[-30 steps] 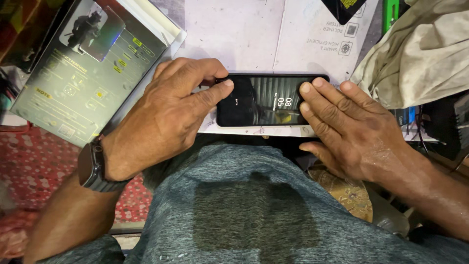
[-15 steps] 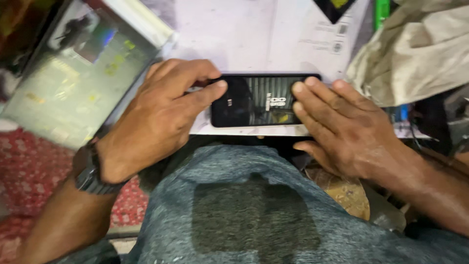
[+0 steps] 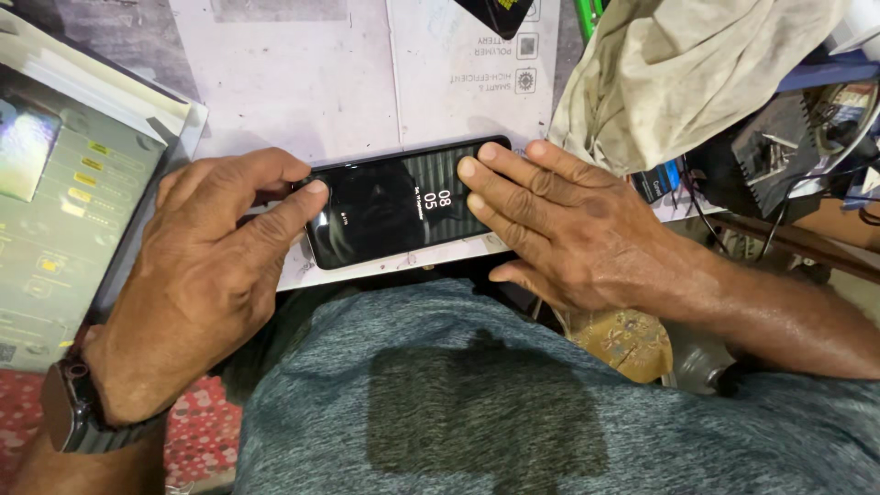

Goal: The person holds a black smartphone and repeatedly wipes its screen with a light-colored cloth. They rotate the device and use different hand positions to clean the surface, occasionally pausing to inspect the screen.

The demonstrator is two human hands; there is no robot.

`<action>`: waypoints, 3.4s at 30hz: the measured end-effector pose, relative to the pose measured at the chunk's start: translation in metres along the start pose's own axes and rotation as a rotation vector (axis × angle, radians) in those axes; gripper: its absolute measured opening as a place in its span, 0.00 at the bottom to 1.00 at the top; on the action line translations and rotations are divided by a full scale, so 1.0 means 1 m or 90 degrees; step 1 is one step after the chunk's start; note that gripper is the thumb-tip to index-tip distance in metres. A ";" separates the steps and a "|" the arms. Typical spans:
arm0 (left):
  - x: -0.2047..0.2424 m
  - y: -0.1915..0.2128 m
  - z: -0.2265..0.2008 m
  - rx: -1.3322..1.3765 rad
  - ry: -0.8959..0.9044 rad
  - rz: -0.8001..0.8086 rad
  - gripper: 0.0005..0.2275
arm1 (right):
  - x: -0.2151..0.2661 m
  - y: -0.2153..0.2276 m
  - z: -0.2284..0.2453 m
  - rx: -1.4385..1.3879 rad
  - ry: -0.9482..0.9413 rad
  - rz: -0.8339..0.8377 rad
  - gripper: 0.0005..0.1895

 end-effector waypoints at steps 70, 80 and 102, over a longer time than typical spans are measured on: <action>0.002 0.006 0.000 0.105 -0.001 -0.015 0.43 | -0.025 -0.008 0.018 -0.043 0.032 -0.018 0.37; 0.005 0.006 0.000 0.107 -0.033 -0.038 0.45 | -0.032 -0.009 0.023 -0.052 0.023 -0.016 0.38; 0.009 0.005 0.004 0.097 -0.050 -0.043 0.46 | -0.042 -0.009 0.027 -0.044 0.047 -0.029 0.38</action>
Point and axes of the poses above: each hand's wrist, its own x-axis away from the middle knuckle, its own y-axis out of the back of the hand, z = x × y, the point moved 4 cm from there along -x, towards the middle knuckle, and after that the axes turned 5 degrees about -y, right-handed, at the moved point
